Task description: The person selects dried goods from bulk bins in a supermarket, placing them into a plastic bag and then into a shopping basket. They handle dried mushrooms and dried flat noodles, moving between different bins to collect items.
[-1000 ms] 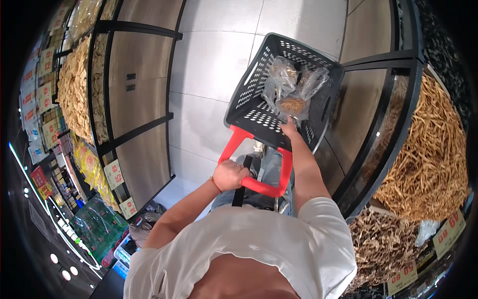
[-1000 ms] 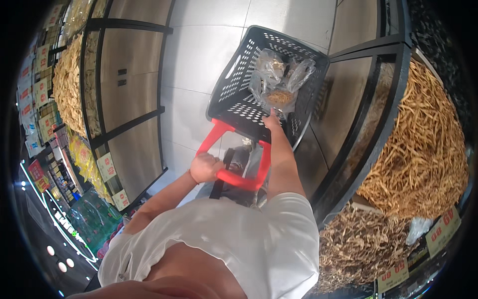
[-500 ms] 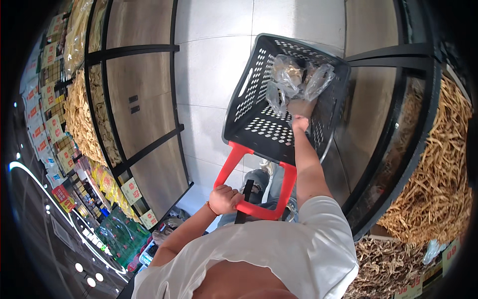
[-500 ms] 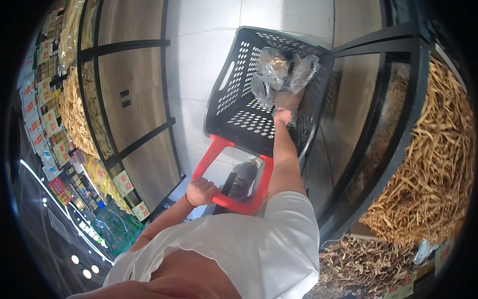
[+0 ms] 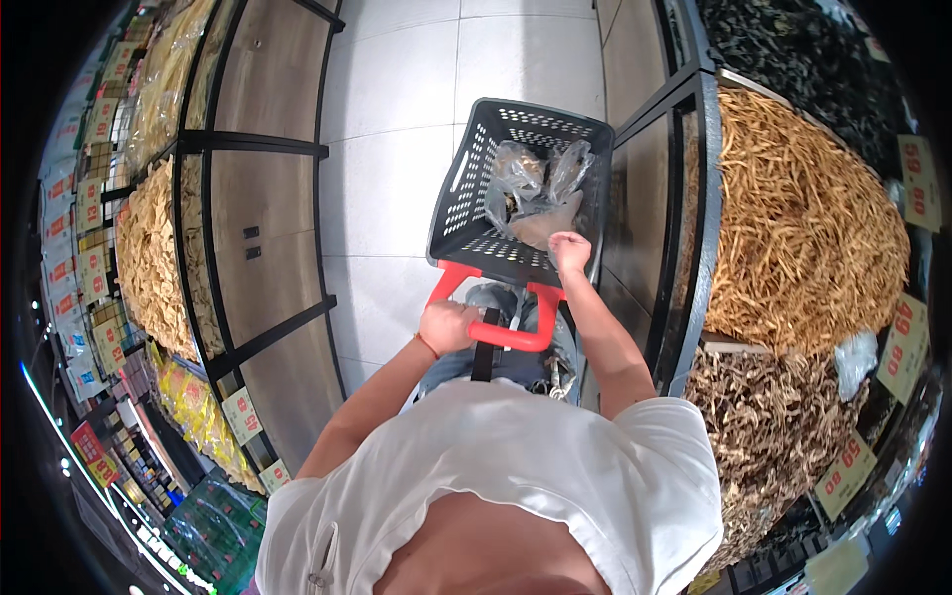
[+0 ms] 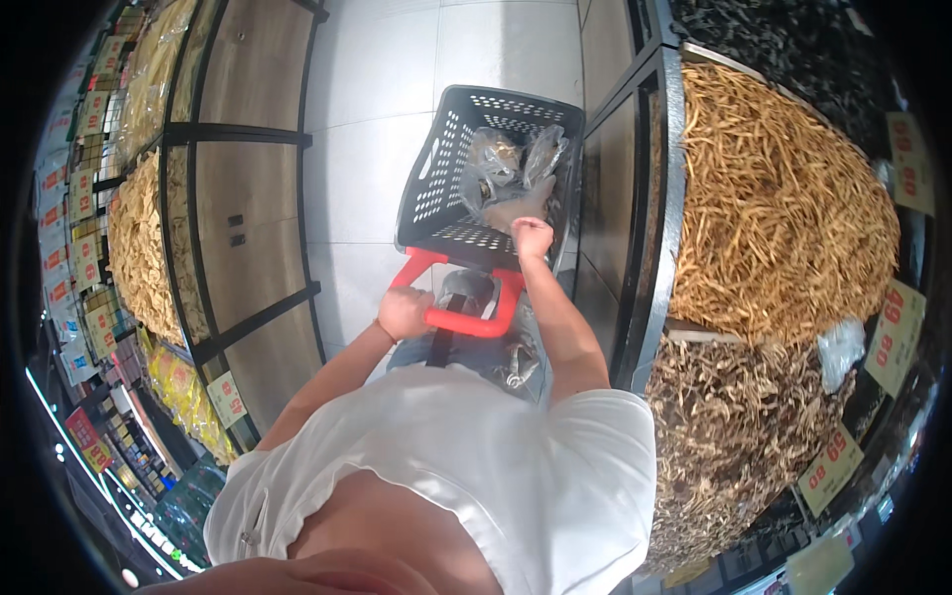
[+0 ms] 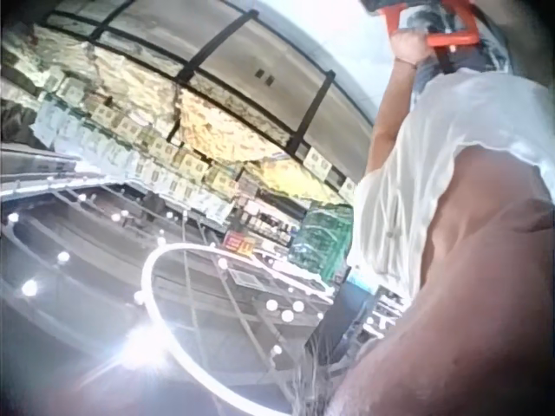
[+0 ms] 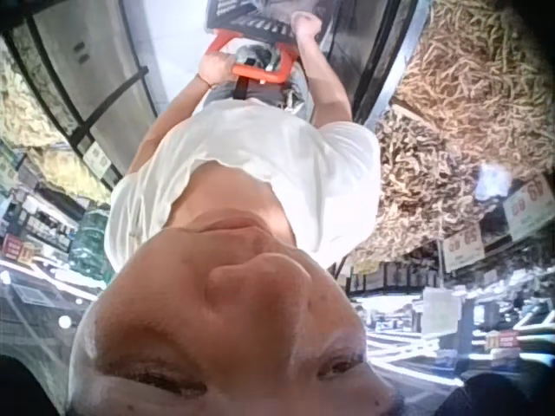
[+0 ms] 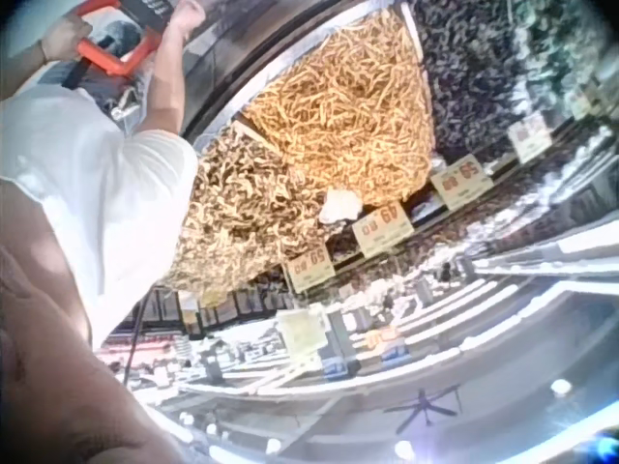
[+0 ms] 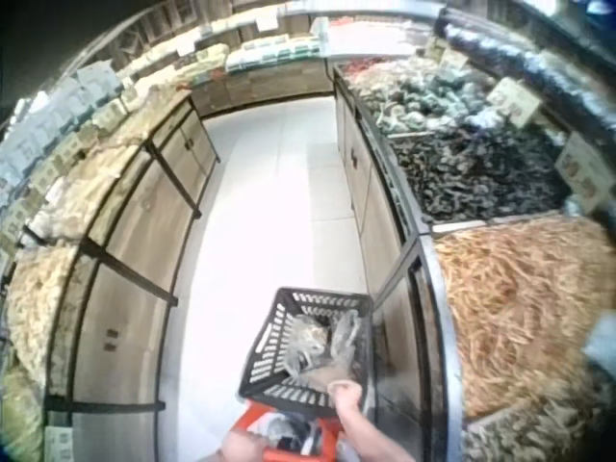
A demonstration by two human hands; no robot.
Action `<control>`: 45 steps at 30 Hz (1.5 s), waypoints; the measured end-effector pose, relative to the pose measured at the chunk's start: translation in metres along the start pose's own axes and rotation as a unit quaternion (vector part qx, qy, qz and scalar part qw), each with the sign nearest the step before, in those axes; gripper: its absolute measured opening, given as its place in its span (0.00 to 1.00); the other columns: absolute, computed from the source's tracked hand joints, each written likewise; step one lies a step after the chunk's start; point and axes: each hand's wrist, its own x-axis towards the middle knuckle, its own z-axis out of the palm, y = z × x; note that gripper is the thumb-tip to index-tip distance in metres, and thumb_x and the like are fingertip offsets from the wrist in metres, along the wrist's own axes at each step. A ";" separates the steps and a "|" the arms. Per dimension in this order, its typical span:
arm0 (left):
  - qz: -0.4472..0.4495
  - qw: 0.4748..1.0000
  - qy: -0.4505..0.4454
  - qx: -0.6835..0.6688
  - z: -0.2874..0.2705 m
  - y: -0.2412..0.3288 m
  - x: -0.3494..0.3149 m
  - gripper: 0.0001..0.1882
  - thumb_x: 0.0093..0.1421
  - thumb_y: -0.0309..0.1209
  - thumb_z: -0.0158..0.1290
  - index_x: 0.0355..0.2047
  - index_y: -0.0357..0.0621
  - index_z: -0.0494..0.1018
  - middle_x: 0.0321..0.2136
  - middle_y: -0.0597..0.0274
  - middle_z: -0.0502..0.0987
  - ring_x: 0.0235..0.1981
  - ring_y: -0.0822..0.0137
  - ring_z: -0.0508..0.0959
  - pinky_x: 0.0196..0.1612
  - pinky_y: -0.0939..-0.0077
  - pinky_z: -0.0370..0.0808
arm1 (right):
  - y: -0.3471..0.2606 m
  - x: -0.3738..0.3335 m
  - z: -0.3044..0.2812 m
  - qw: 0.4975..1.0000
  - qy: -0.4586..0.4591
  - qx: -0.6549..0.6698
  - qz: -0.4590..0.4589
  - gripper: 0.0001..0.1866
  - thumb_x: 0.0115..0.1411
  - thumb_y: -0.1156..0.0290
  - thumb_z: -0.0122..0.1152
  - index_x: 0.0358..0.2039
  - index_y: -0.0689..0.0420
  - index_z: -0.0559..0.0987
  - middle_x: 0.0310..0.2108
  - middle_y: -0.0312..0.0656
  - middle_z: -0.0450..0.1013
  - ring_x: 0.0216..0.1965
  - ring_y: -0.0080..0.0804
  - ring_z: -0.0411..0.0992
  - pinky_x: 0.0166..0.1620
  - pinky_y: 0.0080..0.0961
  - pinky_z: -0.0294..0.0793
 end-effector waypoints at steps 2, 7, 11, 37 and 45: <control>-0.002 1.000 -0.012 0.025 -0.001 -0.002 0.003 0.11 0.44 0.37 0.55 0.13 0.49 0.67 0.11 0.61 0.71 0.14 0.58 0.73 0.19 0.65 0.70 | -0.056 -0.044 0.001 0.989 -0.077 -0.087 -0.090 0.11 0.52 0.83 0.46 0.20 0.63 0.78 0.19 0.37 0.74 0.21 0.19 0.69 0.27 0.15 0.67; 0.021 0.999 -0.022 0.042 -0.008 -0.015 0.035 0.10 0.45 0.38 0.54 0.16 0.47 0.69 0.15 0.57 0.74 0.18 0.57 0.77 0.23 0.63 0.73 | -0.152 -0.116 -0.002 0.975 -0.094 -0.021 -0.199 0.11 0.51 0.84 0.44 0.20 0.62 0.76 0.18 0.33 0.70 0.21 0.16 0.65 0.26 0.15 0.63; 0.016 0.999 -0.031 0.037 -0.009 -0.021 0.057 0.09 0.47 0.37 0.53 0.19 0.47 0.71 0.18 0.57 0.76 0.21 0.55 0.78 0.25 0.61 0.74 | -0.228 -0.164 -0.019 0.958 -0.064 0.095 -0.262 0.11 0.52 0.83 0.43 0.19 0.61 0.74 0.18 0.32 0.69 0.20 0.15 0.62 0.25 0.14 0.58; -0.023 0.780 -0.314 -0.541 -0.019 0.126 0.251 0.28 0.63 0.49 0.46 0.59 0.53 0.57 0.52 0.64 0.66 0.51 0.71 0.68 0.49 0.68 0.67 | -0.408 -0.322 -0.202 0.780 -0.350 0.294 -0.428 0.13 0.50 0.80 0.46 0.10 0.55 0.64 0.13 0.32 0.59 0.17 0.21 0.54 0.22 0.20 0.51; -0.029 0.781 -0.283 -0.557 -0.033 0.225 0.284 0.23 0.64 0.47 0.45 0.36 0.34 0.70 0.30 0.60 0.76 0.27 0.64 0.82 0.27 0.81 0.75 | -0.498 -0.253 -0.316 0.791 -0.191 0.203 -0.544 0.09 0.54 0.78 0.43 0.17 0.55 0.66 0.17 0.33 0.62 0.18 0.20 0.59 0.23 0.17 0.58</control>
